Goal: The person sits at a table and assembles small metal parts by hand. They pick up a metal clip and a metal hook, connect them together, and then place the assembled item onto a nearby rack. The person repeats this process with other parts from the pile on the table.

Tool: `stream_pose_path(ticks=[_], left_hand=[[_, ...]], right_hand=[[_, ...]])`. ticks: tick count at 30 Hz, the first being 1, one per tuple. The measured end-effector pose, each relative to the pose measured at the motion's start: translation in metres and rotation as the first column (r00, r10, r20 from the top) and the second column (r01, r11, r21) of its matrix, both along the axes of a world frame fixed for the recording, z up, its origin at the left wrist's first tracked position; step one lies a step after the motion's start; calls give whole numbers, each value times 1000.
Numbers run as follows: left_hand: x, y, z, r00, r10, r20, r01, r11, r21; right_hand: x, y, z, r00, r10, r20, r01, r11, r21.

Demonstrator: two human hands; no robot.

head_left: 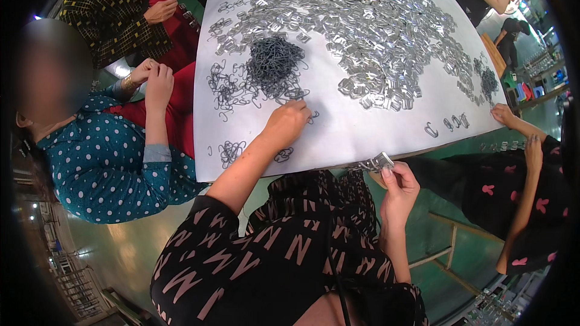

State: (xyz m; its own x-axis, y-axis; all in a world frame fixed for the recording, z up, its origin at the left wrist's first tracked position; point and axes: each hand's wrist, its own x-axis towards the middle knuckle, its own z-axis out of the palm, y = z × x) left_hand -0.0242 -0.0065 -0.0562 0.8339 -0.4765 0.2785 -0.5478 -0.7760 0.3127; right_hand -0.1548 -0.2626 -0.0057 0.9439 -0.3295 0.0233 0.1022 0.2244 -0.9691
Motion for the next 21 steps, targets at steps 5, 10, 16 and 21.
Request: stream_pose_path(ticks=[5,10,16,21], left_hand=[[5,-2,5,996,-61,69,56,996,75],[13,11,11,987,25,-160,-48,989,-139],[12,71,40,825,100,-556,-273,932,-238],[-17,101,49,733,211,-647,-279,960,-4]], right_hand=[[1,2,1,1000,-8,-9,8,1000,-5],[-3,2,0,999,-25,-27,25,1000,5],[-2,-3,-5,999,-49,3,49,998,-32],[-3,-4,-9,999,-43,-20,43,999,-9]])
